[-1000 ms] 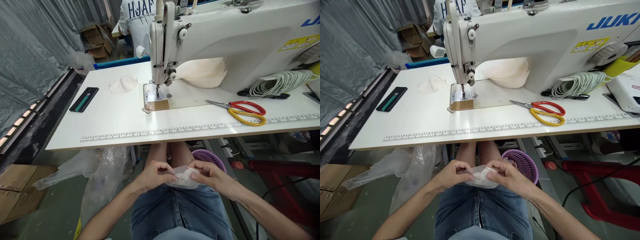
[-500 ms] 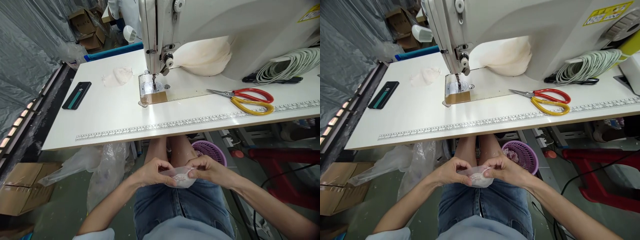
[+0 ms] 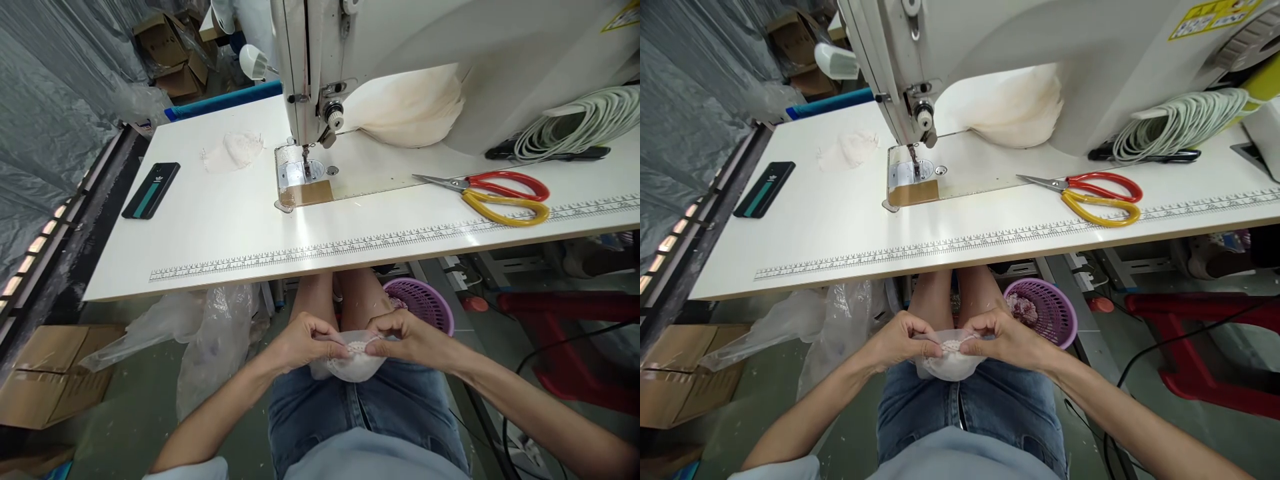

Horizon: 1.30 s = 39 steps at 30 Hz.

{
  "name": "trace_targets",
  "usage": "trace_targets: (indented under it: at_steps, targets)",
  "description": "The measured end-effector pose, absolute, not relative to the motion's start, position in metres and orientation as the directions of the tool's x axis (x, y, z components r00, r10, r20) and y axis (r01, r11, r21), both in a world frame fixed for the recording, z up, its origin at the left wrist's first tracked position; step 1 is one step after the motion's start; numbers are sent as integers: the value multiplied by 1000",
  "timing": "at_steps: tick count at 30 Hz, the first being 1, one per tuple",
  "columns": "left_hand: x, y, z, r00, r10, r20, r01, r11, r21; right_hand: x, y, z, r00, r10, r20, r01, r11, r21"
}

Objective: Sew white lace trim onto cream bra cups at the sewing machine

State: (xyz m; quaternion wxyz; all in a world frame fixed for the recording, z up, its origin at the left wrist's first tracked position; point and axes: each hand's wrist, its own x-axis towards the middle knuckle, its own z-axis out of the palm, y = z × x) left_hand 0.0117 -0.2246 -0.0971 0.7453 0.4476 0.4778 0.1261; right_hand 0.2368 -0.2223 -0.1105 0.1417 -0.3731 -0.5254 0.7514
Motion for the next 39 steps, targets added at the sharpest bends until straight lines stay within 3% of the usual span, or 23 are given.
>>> trace_targets:
  at_steps: [9, 18, 39]
  targets:
    - [8, -221, -98, 588, 508, -629, 267, 613, 744, 244, -220, -109, -802, 464, -377, 150, -454, -878]
    - [2, -220, -97, 582, 494, -645, 281, 623, 730, 241, -221, -122, -734, 495, -466, 135, -565, -814]
    - [-3, -221, -105, 638, 454, -622, 301, 596, 744, 255, -220, -131, -714, 467, -521, 208, -570, -795]
